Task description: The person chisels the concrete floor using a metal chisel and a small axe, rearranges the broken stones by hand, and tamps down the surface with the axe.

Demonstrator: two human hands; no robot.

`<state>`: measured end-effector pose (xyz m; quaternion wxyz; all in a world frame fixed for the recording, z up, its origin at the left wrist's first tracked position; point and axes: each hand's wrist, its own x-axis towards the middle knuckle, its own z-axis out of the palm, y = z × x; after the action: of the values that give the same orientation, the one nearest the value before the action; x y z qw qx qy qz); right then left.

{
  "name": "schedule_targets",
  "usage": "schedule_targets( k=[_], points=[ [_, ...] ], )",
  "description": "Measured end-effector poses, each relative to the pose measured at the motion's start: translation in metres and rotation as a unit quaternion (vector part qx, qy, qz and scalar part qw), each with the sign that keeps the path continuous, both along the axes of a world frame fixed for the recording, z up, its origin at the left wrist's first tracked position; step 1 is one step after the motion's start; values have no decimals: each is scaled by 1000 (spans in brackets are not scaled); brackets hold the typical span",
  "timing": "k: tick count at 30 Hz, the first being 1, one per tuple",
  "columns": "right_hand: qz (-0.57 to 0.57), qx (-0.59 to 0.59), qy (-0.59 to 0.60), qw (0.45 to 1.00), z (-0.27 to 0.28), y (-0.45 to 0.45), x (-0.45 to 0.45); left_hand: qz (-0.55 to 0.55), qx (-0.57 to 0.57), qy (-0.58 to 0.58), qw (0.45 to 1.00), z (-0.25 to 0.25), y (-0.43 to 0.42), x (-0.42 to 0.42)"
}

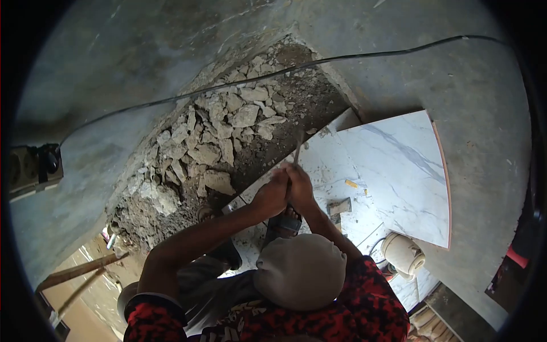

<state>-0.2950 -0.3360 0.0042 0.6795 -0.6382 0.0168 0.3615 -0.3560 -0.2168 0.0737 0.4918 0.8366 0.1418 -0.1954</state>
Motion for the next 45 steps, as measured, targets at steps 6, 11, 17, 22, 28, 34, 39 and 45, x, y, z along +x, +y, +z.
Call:
schedule_targets(
  k=[6,11,17,22,28,34,39,45],
  points=[
    [-139,-50,7,989,21,49,128,-164,56,-44,984,51,82,-50],
    [-353,65,154,921,-29,71,206,-145,78,36,986,64,168,-161],
    [-244,10,91,966,-75,98,238,123,49,186,974,99,176,-308],
    [-167,-44,10,985,-18,121,199,271,-51,247,929,83,163,-361],
    [4,-106,23,994,-43,114,246,333,-89,199,917,91,180,-306],
    [87,-327,-468,817,-32,64,257,307,-78,209,925,75,184,-310],
    [253,-323,-575,708,-36,79,246,293,-127,230,919,66,178,-309],
    [186,-443,-506,717,-54,81,301,290,-128,201,927,74,182,-290]
  ],
)
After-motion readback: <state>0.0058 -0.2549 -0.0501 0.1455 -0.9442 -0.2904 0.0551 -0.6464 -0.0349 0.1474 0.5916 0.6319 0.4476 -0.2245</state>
